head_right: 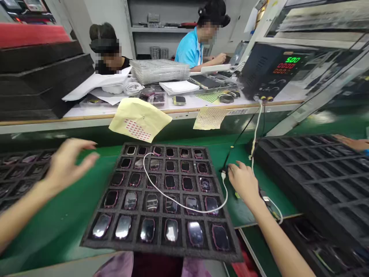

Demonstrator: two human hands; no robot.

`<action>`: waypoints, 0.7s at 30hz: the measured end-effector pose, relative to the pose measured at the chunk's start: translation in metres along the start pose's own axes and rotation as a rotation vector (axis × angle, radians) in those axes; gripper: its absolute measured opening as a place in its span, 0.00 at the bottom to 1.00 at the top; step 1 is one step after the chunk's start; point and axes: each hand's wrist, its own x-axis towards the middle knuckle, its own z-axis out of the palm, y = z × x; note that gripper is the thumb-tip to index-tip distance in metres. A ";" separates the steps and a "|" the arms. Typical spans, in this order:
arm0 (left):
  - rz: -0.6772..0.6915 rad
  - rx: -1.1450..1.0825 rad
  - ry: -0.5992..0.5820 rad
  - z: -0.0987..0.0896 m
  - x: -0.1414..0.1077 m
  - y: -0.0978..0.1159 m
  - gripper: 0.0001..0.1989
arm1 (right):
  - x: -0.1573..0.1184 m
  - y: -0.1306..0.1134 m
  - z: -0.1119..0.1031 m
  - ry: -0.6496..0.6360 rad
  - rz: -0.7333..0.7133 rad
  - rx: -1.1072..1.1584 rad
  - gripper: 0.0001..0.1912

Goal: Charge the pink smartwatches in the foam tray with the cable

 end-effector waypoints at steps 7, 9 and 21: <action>-0.043 0.279 -0.357 0.116 -0.062 0.006 0.28 | -0.006 -0.107 -0.002 -0.120 -0.461 0.234 0.17; -0.061 0.290 -0.388 0.119 -0.066 0.002 0.28 | -0.019 -0.133 0.007 -0.190 -0.567 0.284 0.17; -0.184 0.339 -0.362 0.077 -0.139 0.048 0.28 | -0.071 -0.152 -0.002 -0.270 -0.778 0.430 0.21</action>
